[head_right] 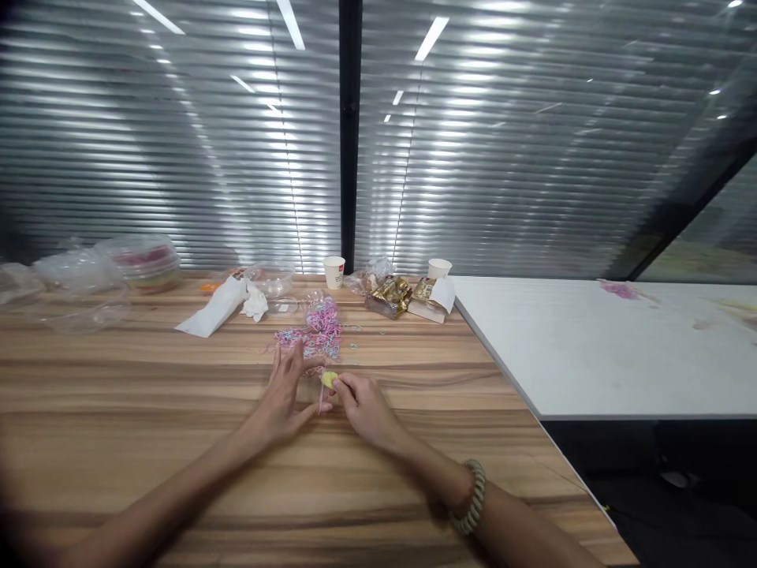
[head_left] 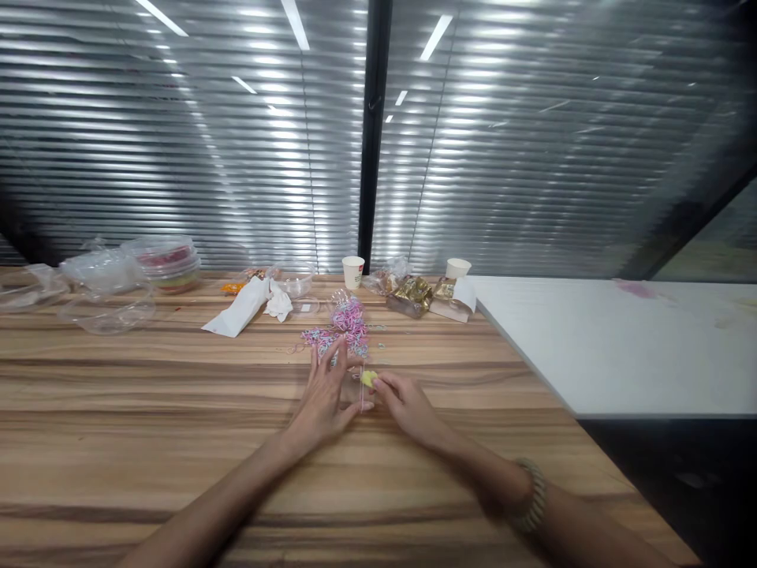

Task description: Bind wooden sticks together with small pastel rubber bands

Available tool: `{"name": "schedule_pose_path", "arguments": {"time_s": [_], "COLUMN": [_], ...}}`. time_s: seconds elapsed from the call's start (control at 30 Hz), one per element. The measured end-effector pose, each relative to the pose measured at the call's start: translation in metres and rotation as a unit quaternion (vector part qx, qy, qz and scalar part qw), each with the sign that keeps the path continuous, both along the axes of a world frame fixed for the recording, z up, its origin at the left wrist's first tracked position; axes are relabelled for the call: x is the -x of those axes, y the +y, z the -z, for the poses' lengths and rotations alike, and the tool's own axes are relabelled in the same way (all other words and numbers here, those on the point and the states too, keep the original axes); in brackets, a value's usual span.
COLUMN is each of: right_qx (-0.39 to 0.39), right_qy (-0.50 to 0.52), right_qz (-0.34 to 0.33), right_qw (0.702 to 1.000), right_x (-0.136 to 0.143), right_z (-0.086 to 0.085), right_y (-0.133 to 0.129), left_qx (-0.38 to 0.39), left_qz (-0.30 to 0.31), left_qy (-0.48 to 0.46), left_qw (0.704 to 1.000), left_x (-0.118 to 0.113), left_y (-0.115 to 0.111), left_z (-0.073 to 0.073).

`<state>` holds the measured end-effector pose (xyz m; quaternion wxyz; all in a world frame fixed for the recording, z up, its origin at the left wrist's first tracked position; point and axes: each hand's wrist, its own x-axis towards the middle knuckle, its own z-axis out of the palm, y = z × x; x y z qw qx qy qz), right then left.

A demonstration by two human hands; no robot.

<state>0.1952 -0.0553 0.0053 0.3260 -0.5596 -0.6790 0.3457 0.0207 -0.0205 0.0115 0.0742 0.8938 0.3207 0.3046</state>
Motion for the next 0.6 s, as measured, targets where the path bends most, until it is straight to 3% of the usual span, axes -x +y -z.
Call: {"name": "schedule_pose_path", "arguments": {"time_s": [0.17, 0.3, 0.37, 0.6], "right_qx": [0.090, 0.152, 0.169, 0.202], "right_qy": [0.074, 0.184, 0.210, 0.179], "right_qz": [-0.042, -0.066, -0.078, -0.104], "right_qw": [0.992, 0.969, 0.960, 0.957], "right_x": [0.001, 0.001, 0.001, 0.001], "right_z": [-0.002, -0.003, -0.006, -0.016], "right_y": [0.003, 0.006, 0.005, -0.001], "left_qx": [0.039, 0.183, 0.215, 0.155], "left_qz": [0.013, 0.030, 0.034, 0.054], "left_qy": [-0.034, -0.122, -0.140, -0.113], "left_qw": [0.999, 0.975, 0.966, 0.980], "left_x": [-0.002, -0.004, -0.004, -0.004], "left_y": [-0.005, -0.011, -0.013, -0.010], "left_z": [-0.003, -0.007, -0.006, -0.003]}}
